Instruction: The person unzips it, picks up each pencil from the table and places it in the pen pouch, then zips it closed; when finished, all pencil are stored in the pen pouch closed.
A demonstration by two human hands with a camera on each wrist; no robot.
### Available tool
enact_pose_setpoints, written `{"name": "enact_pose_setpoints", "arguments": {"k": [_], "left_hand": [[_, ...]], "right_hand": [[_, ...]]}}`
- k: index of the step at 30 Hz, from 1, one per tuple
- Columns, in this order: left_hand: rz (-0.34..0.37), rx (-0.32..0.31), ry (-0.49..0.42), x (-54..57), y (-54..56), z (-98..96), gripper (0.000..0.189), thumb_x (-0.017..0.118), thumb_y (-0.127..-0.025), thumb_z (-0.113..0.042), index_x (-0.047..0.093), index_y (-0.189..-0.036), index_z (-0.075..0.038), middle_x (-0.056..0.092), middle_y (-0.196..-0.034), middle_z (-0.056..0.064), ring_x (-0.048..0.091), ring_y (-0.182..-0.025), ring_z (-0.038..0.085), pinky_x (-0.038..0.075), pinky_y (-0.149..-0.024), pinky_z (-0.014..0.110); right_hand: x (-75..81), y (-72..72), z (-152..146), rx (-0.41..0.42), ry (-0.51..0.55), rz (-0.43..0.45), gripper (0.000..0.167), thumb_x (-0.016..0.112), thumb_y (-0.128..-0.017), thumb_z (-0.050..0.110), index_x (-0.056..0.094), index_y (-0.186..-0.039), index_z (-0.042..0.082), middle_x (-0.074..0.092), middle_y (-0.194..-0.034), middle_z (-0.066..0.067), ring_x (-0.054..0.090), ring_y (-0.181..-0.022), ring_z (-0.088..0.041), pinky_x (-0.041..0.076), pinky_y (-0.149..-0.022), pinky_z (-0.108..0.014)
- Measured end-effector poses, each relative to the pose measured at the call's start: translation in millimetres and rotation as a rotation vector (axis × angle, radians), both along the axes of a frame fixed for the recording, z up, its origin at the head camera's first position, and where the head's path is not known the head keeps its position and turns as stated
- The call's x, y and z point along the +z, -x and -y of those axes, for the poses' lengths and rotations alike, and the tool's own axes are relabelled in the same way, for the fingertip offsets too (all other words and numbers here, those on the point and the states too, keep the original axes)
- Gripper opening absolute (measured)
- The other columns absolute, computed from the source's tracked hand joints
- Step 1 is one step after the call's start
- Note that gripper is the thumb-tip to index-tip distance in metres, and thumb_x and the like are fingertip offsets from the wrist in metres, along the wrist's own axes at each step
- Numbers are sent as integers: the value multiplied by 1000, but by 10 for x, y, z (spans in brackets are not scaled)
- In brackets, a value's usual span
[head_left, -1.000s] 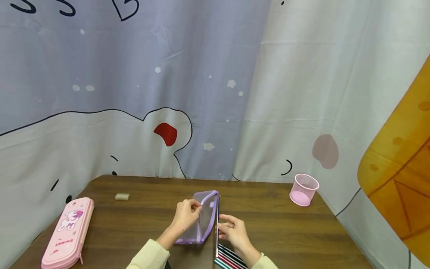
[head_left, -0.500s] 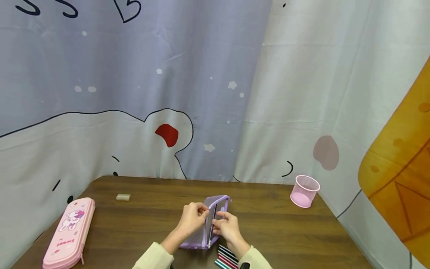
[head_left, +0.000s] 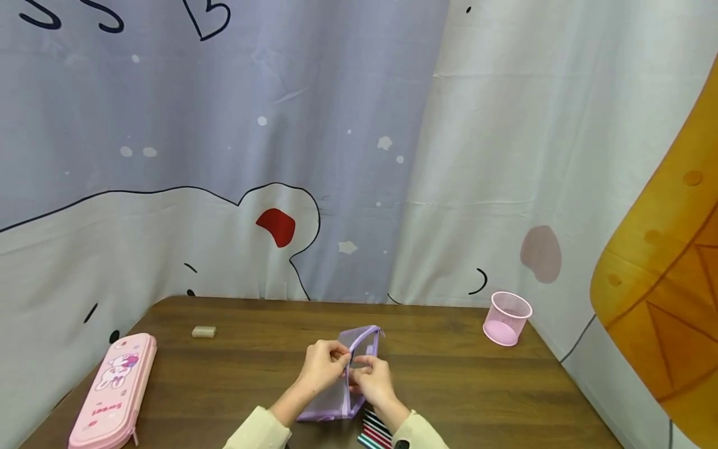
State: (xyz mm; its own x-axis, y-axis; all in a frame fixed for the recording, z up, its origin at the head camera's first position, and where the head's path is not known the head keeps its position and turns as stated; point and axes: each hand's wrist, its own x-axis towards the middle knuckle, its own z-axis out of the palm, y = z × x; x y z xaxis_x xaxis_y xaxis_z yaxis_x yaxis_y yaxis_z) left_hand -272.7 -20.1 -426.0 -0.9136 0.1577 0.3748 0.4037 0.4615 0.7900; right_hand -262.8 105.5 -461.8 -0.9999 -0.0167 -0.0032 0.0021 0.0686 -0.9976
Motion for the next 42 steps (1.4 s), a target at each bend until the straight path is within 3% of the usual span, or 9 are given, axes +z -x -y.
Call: {"name": "enact_pose_setpoints", "arguments": {"k": [4,9,15,18,24,28,34,42], "left_hand": [[14,6,3,-15,-5,14,6,61,-75,-1,65,-75,3,64,-61,9,54,-45,4,44,-41,14],[27,-2,-2,-46,1,35,5,61,-75,-1,65,-76,3,64,-61,9,54,-45,5,44,-41,15],[30,2,-3,-76,3,71,6,61,-75,-1,65,-76,4,64,-60,9,54,-45,4,44,-41,14],[33,10,-4,-79,5,87,5,61,-75,0,65,-76,4,64,-60,8,54,-44,4,44,-41,15],[35,7,-1,-78,20,108,7,61,-76,-1,65,-77,5,64,-61,10,55,-45,5,44,-42,15],[39,12,9,-82,18,120,6,61,-75,-1,65,-77,4,64,-62,9,56,-45,6,44,-42,15],[44,4,10,-77,19,117,5,61,-75,-1,65,-76,3,64,-63,9,56,-45,7,45,-42,14],[24,8,31,-90,60,125,6,61,-75,-1,65,-76,4,64,-63,8,55,-46,5,44,-42,14]], "right_hand": [[-23,-22,-44,44,30,-5,35,51,-74,-8,47,-108,-18,66,-82,-22,62,-64,-10,56,-61,-29],[-5,-56,-140,93,37,-22,34,58,-74,-7,49,-104,-19,65,-81,-21,62,-64,-11,56,-63,-30],[24,-135,-311,193,-76,-77,26,61,-74,-5,54,-95,-18,64,-76,-18,60,-61,-10,55,-59,-28],[45,-187,-436,267,-291,-164,20,65,-71,-1,61,-87,-11,65,-74,-17,59,-61,-5,53,-56,-22],[163,-346,-763,434,-857,-362,16,73,-59,5,67,-74,6,63,-63,1,45,-56,6,40,-52,-11],[212,-474,-939,462,-1025,-374,18,74,-50,5,65,-65,10,55,-55,8,38,-53,6,35,-48,-11],[213,-604,-1127,474,-998,-327,16,68,-53,-1,63,-63,9,53,-51,10,39,-49,8,36,-45,-11],[179,-606,-1197,480,-896,-228,18,62,-55,-6,61,-64,9,52,-49,9,40,-46,6,38,-45,-13]]}}
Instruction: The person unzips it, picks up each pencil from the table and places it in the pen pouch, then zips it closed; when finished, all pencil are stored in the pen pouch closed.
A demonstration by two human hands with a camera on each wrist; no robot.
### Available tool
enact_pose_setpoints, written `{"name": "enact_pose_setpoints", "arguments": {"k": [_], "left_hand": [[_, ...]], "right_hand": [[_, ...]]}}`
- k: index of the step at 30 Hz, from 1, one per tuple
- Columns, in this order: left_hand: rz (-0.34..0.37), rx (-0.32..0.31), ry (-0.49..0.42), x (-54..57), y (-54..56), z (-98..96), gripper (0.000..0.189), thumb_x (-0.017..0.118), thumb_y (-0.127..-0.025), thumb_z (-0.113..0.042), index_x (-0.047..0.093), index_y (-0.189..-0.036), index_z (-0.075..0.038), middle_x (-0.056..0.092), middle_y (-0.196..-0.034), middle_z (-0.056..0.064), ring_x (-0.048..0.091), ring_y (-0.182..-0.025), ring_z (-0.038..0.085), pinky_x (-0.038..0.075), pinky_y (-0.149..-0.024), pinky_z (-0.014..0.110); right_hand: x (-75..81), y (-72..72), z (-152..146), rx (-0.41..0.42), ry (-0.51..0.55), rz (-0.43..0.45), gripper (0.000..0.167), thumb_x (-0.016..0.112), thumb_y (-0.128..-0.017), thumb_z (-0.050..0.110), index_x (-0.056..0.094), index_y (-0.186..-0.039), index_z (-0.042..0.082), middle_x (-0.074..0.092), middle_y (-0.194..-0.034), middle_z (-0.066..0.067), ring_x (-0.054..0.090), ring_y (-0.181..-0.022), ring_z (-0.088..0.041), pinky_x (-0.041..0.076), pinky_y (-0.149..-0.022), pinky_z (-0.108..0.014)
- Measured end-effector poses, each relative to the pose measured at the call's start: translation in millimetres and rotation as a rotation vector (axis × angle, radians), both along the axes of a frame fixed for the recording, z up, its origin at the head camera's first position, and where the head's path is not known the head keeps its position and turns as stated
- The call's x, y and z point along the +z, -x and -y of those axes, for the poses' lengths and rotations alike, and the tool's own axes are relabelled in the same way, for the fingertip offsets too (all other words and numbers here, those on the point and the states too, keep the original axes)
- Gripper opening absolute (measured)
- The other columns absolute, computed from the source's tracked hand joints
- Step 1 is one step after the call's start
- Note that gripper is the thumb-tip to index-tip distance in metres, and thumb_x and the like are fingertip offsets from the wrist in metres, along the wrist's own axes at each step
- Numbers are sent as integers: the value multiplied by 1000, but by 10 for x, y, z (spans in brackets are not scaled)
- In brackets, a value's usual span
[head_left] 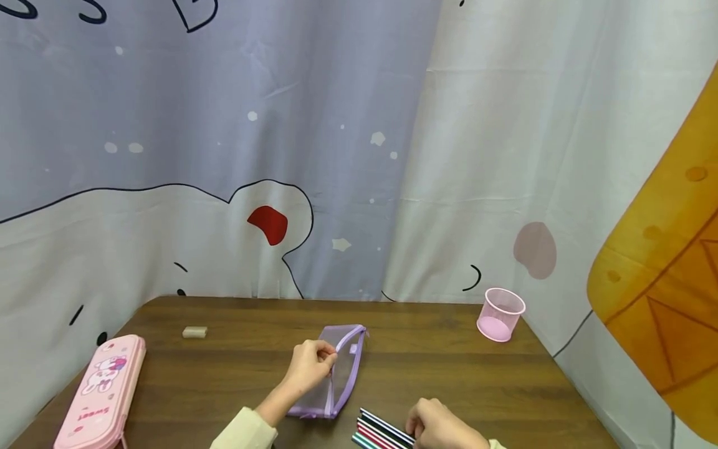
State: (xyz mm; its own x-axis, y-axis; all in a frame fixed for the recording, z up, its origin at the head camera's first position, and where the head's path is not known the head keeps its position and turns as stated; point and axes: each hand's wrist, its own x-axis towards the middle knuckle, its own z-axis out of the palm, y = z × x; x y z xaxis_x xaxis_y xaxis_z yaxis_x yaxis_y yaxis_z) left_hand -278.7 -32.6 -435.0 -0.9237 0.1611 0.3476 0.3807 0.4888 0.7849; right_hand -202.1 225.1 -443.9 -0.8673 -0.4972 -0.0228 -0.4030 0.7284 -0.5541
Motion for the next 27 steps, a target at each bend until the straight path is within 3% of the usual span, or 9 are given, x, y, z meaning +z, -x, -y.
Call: {"name": "enact_pose_setpoints", "arguments": {"k": [4,13,21,27], "left_hand": [[-12,-2,17,-8,5,11,4,61,-75,-1,64,-75,2,63,-62,6,54,-45,4,44,-42,15],[-49,-1,65,0,4,57,5,60,-77,-1,64,-75,1,61,-62,4,52,-47,4,42,-43,14],[-86,6,96,19,10,69,4,62,-76,-1,65,-74,-3,62,-60,2,49,-48,0,41,-45,13],[-88,9,80,21,8,48,4,63,-76,-2,67,-76,-1,63,-61,3,49,-47,-1,42,-44,13]], "right_hand": [[-5,4,-19,1,19,23,19,61,-55,-7,60,-64,9,49,-50,10,40,-47,6,38,-45,-13],[-21,23,-33,23,63,-12,14,63,-58,-6,63,-66,6,55,-54,7,40,-51,8,39,-48,-12],[-4,93,-33,-13,263,-21,15,67,-68,-1,65,-83,-1,65,-65,-5,52,-58,5,45,-53,-14],[38,141,6,-111,471,64,23,65,-73,0,61,-95,-7,65,-75,-17,57,-59,-1,51,-51,-19]]}}
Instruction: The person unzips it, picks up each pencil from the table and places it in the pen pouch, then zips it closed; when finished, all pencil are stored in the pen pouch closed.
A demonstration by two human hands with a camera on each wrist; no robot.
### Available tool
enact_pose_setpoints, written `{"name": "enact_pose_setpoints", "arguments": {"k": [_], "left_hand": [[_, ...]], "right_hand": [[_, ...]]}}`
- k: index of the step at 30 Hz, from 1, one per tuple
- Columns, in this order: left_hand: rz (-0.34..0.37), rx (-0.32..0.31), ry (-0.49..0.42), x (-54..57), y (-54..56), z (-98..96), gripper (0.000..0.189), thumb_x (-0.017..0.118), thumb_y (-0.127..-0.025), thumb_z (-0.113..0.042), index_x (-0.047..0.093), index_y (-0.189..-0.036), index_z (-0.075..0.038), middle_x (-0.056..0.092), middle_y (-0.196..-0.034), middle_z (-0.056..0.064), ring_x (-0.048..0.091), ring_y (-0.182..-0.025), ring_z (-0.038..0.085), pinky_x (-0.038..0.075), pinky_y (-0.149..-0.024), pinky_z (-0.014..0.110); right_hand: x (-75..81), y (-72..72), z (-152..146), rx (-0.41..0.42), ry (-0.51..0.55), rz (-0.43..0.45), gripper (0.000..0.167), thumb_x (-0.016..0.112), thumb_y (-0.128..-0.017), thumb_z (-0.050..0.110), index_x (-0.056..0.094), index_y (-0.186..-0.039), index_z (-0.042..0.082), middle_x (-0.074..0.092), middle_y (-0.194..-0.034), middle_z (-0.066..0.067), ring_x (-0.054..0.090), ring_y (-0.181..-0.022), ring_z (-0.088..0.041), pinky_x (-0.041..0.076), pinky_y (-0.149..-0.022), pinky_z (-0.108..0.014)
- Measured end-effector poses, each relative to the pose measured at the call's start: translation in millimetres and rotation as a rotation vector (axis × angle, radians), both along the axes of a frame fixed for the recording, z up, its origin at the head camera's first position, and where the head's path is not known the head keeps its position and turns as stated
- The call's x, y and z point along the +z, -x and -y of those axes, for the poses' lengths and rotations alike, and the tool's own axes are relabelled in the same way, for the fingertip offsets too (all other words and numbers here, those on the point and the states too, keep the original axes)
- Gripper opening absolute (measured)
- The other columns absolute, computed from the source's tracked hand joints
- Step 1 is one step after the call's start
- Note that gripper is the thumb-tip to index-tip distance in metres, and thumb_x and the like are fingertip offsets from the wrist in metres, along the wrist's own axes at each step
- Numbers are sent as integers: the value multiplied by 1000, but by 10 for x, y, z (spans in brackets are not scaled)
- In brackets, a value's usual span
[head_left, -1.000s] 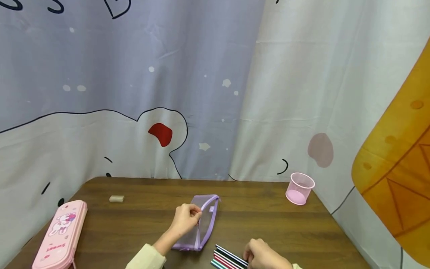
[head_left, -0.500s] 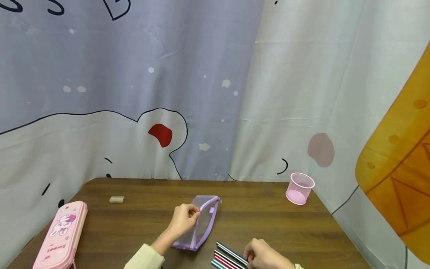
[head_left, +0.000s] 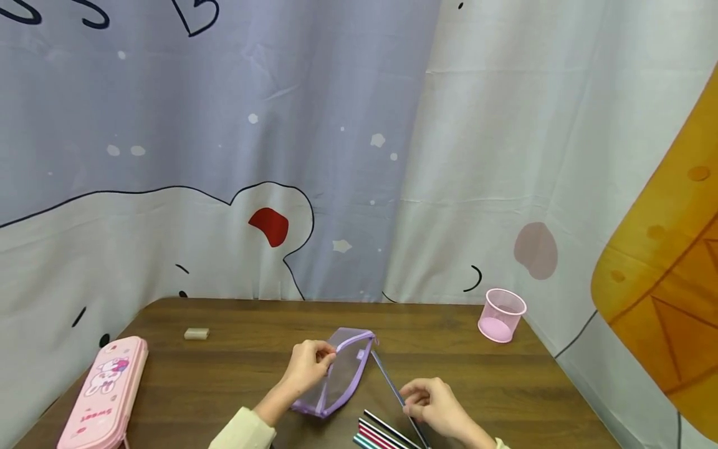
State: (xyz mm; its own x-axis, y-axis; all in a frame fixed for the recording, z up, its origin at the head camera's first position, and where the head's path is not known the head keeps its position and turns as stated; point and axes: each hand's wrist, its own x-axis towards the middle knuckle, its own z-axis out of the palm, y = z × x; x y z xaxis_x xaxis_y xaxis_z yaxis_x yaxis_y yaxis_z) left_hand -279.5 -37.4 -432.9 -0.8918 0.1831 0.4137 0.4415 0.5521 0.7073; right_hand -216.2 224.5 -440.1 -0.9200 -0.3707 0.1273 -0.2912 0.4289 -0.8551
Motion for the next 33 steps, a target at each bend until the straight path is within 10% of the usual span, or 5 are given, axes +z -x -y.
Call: {"name": "enact_pose_setpoints", "arguments": {"k": [8,33], "left_hand": [[-9,-20,-26,9,-3,-60,5,62,-77,-1,66,-77,0,63,-61,4,50,-46,0,42,-42,13],[52,-62,-99,-45,-32,-207,7,61,-77,-1,65,-80,4,64,-64,10,52,-47,1,44,-42,12]], "right_hand": [[-18,26,68,-100,191,68,39,63,-76,1,52,-111,-10,63,-82,-31,60,-60,-5,54,-54,-28],[-230,313,822,-340,613,323,46,61,-76,-3,43,-116,-14,66,-73,-5,61,-63,-8,55,-60,-23]]}}
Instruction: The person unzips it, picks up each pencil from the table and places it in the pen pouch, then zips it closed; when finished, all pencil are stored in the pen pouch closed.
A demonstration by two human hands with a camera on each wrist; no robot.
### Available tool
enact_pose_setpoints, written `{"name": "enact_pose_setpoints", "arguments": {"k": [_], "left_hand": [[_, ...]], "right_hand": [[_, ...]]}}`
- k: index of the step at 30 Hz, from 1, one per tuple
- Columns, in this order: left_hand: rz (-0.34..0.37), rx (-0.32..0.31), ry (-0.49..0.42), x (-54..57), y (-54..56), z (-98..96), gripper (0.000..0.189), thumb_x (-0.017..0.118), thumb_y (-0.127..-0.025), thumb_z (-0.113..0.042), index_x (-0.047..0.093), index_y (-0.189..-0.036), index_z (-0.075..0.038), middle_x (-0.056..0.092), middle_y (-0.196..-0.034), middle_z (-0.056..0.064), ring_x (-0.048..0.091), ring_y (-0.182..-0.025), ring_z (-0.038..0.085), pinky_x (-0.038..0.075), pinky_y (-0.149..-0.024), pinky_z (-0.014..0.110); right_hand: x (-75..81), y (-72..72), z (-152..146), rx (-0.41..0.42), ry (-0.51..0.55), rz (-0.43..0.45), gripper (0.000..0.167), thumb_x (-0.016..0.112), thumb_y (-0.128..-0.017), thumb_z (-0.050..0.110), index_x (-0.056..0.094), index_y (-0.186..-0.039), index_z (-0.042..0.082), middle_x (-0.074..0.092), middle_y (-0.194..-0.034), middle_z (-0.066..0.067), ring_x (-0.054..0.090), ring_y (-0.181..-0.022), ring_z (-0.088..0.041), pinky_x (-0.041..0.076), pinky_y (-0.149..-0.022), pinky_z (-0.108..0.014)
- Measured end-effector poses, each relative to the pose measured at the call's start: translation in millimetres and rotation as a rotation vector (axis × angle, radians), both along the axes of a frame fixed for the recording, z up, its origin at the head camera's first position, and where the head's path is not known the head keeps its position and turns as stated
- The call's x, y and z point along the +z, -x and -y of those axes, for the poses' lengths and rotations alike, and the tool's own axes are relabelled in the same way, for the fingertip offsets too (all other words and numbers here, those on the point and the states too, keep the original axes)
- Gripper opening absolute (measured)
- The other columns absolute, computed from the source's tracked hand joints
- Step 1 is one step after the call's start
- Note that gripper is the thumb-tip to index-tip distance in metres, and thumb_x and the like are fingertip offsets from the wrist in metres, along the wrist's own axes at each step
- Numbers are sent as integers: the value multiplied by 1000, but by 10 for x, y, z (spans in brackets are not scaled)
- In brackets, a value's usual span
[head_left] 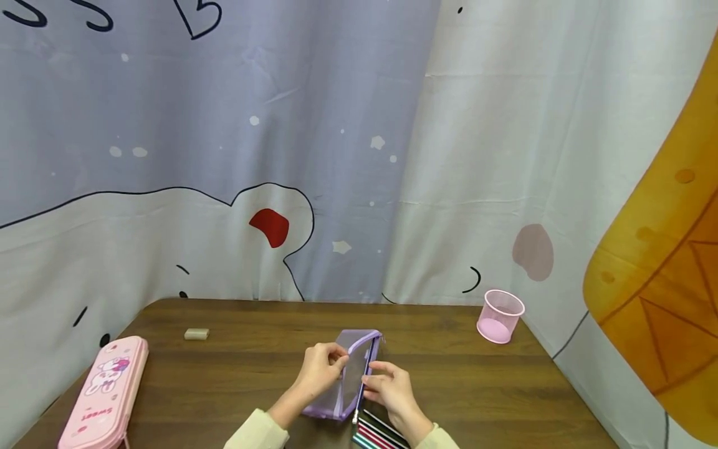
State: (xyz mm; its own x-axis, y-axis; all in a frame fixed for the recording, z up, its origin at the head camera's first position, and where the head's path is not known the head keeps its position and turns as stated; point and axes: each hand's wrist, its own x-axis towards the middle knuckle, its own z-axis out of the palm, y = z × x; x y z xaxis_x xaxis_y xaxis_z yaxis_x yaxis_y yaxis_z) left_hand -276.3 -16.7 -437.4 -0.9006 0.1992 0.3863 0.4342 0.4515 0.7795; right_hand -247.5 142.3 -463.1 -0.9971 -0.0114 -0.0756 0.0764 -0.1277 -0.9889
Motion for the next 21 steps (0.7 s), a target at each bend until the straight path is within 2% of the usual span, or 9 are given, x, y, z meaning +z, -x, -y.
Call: {"name": "enact_pose_setpoints", "arguments": {"k": [5,14,21], "left_hand": [[-14,-21,0,-9,-27,-23,6,62,-77,-1,65,-79,3,64,-64,7,52,-47,0,44,-42,12],[-6,-43,6,-19,-46,-49,4,62,-77,-2,65,-77,1,63,-63,6,51,-47,0,43,-42,12],[8,-62,-11,-8,-54,-69,5,61,-77,-2,65,-77,2,63,-63,7,52,-47,0,45,-43,12]], "right_hand": [[-13,53,67,-42,32,2,44,60,-75,-5,43,-115,-14,64,-70,-2,60,-61,-8,54,-59,-21],[-17,61,105,-67,-3,-25,43,58,-76,-6,43,-115,-16,64,-71,-2,59,-61,-7,54,-58,-20],[-33,77,158,-103,-73,-62,41,59,-75,-8,45,-113,-17,67,-76,-12,60,-60,-7,54,-57,-22]]}}
